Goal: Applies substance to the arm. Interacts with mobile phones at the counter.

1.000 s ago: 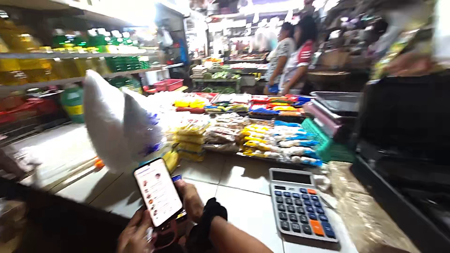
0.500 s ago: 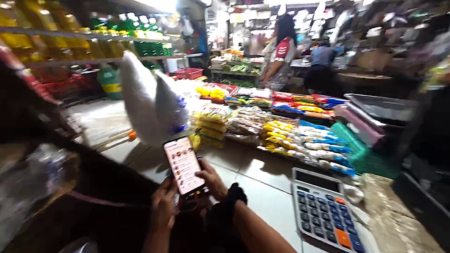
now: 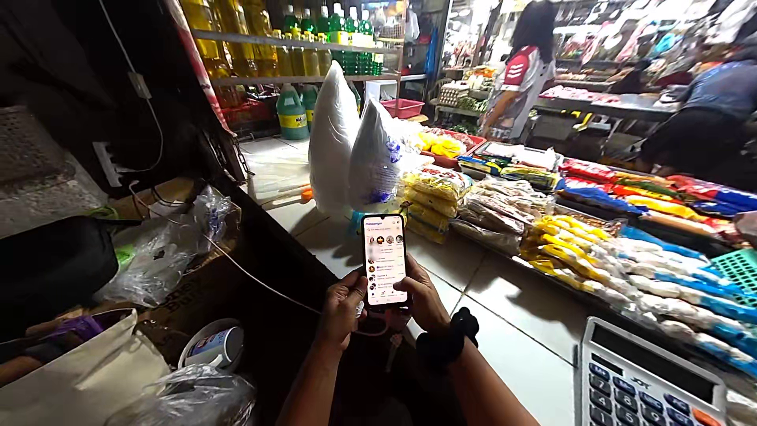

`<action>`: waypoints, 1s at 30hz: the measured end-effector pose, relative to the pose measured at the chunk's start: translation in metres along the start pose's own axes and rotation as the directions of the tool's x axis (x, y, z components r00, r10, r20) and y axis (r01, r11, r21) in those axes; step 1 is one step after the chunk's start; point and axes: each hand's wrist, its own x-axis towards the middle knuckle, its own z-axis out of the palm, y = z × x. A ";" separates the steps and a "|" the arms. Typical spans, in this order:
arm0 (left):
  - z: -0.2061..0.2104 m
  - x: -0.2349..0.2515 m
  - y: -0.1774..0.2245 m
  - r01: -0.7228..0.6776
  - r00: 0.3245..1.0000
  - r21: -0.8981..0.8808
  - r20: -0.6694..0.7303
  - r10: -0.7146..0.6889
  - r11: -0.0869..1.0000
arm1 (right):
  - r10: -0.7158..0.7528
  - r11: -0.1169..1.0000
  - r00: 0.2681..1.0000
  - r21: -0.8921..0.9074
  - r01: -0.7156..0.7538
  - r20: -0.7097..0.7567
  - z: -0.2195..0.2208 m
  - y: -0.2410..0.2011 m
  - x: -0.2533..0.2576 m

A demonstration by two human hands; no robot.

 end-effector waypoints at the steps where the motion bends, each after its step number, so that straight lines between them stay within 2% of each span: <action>1: 0.000 0.000 0.000 0.001 1.000 -0.004 -0.001 -0.001 1.000 | -0.004 1.000 1.000 0.001 0.004 -0.005 -0.001 0.001 0.000; 18: -0.002 -0.001 0.000 -0.013 1.000 0.035 0.006 0.013 0.999 | 0.006 0.999 0.999 -0.036 -0.004 0.042 -0.002 0.000 -0.001; 22: -0.001 0.000 -0.001 -0.062 0.998 0.087 0.003 0.062 0.994 | 0.015 1.000 0.999 -0.021 -0.014 0.041 -0.001 0.000 -0.001; 25: -0.001 0.001 -0.002 -0.105 0.994 0.165 0.007 0.106 0.981 | 0.017 1.000 1.000 -0.024 -0.017 0.009 0.001 0.000 -0.003; 30: 0.001 0.001 0.000 -0.095 0.995 0.162 0.004 0.096 0.982 | 0.039 0.999 0.999 -0.010 -0.039 -0.035 0.004 -0.003 -0.004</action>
